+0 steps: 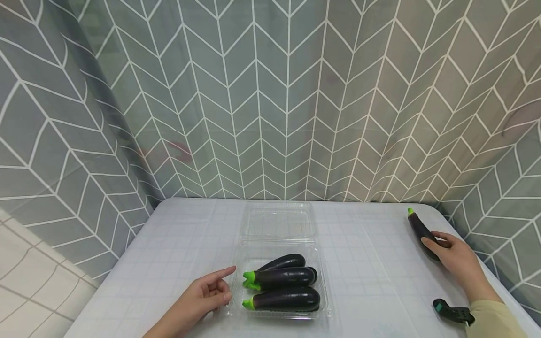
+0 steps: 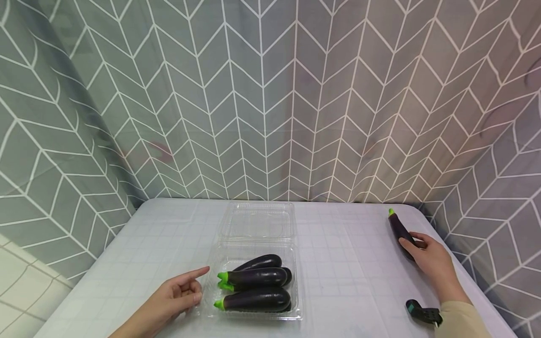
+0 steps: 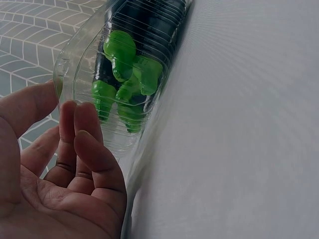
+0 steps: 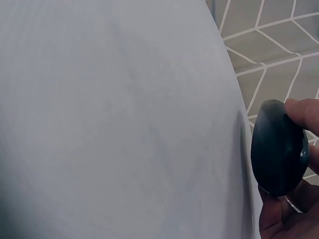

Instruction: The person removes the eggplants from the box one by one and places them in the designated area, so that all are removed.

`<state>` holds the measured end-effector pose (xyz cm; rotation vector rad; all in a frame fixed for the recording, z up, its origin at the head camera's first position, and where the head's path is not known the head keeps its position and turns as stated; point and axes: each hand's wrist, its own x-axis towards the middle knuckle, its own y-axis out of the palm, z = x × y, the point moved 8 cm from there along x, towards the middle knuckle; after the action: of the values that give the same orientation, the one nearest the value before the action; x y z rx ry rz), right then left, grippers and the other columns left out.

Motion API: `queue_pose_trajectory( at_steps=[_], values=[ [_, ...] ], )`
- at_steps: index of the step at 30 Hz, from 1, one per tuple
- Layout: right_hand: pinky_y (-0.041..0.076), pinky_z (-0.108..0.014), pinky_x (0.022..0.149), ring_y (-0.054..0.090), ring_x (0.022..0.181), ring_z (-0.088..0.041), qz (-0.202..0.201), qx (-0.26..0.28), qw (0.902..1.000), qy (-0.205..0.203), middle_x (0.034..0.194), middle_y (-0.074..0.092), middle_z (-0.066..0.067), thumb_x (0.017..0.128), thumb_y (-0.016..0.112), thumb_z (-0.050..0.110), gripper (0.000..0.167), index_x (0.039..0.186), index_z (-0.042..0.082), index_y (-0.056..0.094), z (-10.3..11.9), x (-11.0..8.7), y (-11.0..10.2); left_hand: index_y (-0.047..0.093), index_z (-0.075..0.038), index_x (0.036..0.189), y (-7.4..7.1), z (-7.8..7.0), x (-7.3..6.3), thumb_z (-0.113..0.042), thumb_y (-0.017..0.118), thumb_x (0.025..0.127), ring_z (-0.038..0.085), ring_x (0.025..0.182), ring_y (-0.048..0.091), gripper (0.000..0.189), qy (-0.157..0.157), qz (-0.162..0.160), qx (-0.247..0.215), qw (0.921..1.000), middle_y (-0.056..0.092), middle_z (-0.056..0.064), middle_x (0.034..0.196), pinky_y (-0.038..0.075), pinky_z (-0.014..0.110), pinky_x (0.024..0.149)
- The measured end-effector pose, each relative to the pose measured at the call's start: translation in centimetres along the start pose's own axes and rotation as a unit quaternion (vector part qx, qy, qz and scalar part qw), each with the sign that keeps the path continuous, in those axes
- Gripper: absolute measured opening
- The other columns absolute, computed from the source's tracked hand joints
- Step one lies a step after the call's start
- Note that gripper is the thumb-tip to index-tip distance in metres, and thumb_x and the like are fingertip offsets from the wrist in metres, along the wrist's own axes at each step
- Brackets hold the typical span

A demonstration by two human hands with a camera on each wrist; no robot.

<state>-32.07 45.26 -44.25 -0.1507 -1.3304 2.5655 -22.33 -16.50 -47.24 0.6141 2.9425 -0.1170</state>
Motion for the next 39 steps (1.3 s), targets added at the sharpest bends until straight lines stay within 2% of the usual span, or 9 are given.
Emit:
queue_pose_trajectory(
  at_steps=[5,22,32,39],
  values=[
    [0.041,-0.06,0.082,0.048,0.111,-0.053,0.006,-0.01,0.9999,0.004,0.13,0.045,-0.041,0.096,0.051,0.059,0.083,0.141,-0.01,0.04,-0.2,0.2,0.0,0.036,0.001,0.151,0.0,0.1,0.0,-0.011,0.067,0.095,0.015,0.079,0.056,0.065,0.001,0.004,-0.006,1.0,0.06,0.012,0.098,0.047,0.025,0.066],
    [0.043,-0.057,0.079,0.053,0.103,-0.049,0.024,-0.038,0.999,0.001,0.122,0.051,-0.039,0.095,0.051,0.061,0.084,0.136,-0.011,0.044,-0.3,1.0,0.3,0.036,0.0,0.151,-0.1,0.3,0.1,-0.012,0.066,0.096,0.014,0.078,0.055,0.064,0.006,0.014,-0.002,0.9999,0.061,0.012,0.099,0.048,0.025,0.066],
    [0.042,-0.06,0.083,0.049,0.108,-0.052,0.043,-0.016,0.9989,0.005,0.127,0.045,-0.04,0.096,0.048,0.061,0.085,0.14,-0.011,0.04,-0.2,0.9,0.8,0.037,0.001,0.151,-0.1,0.3,0.1,-0.011,0.067,0.095,0.014,0.078,0.056,0.064,0.004,0.008,-0.006,0.9999,0.06,0.012,0.098,0.048,0.025,0.066],
    [0.039,-0.063,0.087,0.044,0.115,-0.055,0.059,-0.023,0.998,0.004,0.131,0.041,-0.042,0.095,0.045,0.065,0.09,0.143,-0.011,0.037,-0.1,0.9,1.0,0.037,0.0,0.151,-0.1,0.4,0.1,-0.011,0.066,0.095,0.014,0.078,0.056,0.064,0.003,0.009,-0.008,0.9999,0.06,0.011,0.099,0.048,0.025,0.065]
  ],
)
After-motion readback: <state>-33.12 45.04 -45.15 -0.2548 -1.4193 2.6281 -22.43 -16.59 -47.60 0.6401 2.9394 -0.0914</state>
